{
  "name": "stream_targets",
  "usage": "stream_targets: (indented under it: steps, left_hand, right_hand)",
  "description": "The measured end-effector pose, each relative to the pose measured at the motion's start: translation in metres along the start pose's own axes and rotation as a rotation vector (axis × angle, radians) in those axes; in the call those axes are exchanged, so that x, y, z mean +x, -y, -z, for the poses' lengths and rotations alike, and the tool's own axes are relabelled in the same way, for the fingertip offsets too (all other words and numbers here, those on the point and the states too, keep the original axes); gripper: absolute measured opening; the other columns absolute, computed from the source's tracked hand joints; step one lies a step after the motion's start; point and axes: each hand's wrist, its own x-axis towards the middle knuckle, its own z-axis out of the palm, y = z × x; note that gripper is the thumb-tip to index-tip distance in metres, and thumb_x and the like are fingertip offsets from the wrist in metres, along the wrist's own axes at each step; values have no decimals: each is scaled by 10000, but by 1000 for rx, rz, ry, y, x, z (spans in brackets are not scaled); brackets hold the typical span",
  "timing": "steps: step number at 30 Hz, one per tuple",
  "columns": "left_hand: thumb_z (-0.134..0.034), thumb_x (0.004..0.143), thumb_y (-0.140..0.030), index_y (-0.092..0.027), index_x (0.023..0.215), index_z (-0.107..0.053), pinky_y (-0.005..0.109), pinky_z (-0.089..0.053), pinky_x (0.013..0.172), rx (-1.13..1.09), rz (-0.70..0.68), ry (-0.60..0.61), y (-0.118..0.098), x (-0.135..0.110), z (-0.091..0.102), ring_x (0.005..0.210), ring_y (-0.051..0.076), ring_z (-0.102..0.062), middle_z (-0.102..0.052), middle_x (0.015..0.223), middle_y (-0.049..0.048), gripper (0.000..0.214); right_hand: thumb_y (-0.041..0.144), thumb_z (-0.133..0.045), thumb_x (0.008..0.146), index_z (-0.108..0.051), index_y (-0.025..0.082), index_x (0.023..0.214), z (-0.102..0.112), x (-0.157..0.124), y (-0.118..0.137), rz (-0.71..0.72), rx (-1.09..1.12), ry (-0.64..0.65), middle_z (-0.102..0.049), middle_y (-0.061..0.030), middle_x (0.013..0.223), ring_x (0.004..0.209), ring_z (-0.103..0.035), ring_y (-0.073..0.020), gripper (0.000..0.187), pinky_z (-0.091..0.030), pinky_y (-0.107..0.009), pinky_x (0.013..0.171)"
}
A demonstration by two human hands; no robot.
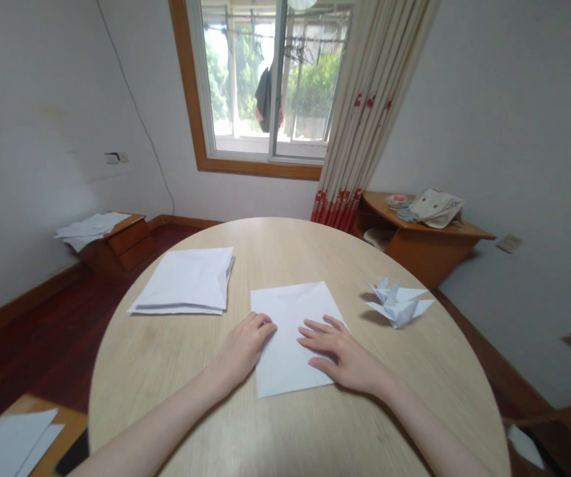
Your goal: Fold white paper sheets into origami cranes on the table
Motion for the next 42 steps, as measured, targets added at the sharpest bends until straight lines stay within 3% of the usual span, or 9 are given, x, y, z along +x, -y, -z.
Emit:
stream_targets:
  steps: [8,15,19,25,28,34,38,42]
  left_hand:
    - [-469,899,-150,-179,1070,-623,350,-512,815,37,28,28,-13,-1,6,973,228,-612,-659,1046,75,232]
    - [-461,931,-234,-191,1185,-572,344,-498,919,-86,3,117,-19,-4,4,1107,212,-596,-614,1235,76,281]
    - [-499,930,-322,-182,1300,-485,371,-428,1028,-139,-35,235,-22,-5,8,1259,221,-488,-512,1374,102,396]
    - [-631,808,-532,-151,1355,-416,569,-194,1129,-108,-26,329,-22,-2,10,1383,313,-288,-401,1452,165,700]
    - [-632,812,-522,-154,1352,-413,569,-206,1123,-88,-25,335,-20,-1,9,1385,314,-283,-382,1462,171,689]
    - [-594,886,-365,-208,1232,-504,573,-259,1099,-90,-71,311,-19,0,12,1356,295,-350,-487,1395,105,390]
    - [-522,933,-298,-200,1089,-561,572,-288,1081,-91,-104,285,-18,1,11,1322,276,-408,-569,1303,77,188]
    - [-468,961,-263,-188,1005,-582,522,-340,1058,-56,-141,212,-16,2,9,1241,252,-501,-636,1184,66,143]
  right_hand:
    - [410,-517,914,-510,281,1329,2,0,-1,-1,31,67,-417,-60,1448,1378,-312,-243,435,-179,-519,1134]
    - [551,-516,880,-346,313,1425,-4,0,-3,-59,-16,110,-240,-53,1530,1428,-151,-253,618,-61,-538,1148]
    - [689,-555,767,-233,290,1464,-6,2,0,-120,-82,155,-112,-80,1553,1436,-53,-288,866,31,-574,1129]
    - [764,-557,689,-146,262,1484,-5,2,4,-137,-127,189,-55,-92,1557,1435,2,-300,1027,38,-562,1130]
    - [764,-552,693,-143,265,1484,-4,0,3,-132,-118,194,-50,-88,1559,1436,3,-295,1021,38,-558,1132]
    - [722,-619,677,-229,260,1468,-2,0,0,-114,-77,172,-95,-90,1557,1437,-42,-285,996,11,-554,1140]
    - [622,-666,720,-329,287,1433,0,-1,-1,-76,-35,147,-166,-84,1546,1432,-112,-282,857,-44,-552,1143]
    - [458,-650,810,-381,322,1403,3,-2,1,-31,22,154,-271,-54,1520,1421,-181,-260,665,-63,-555,1144]
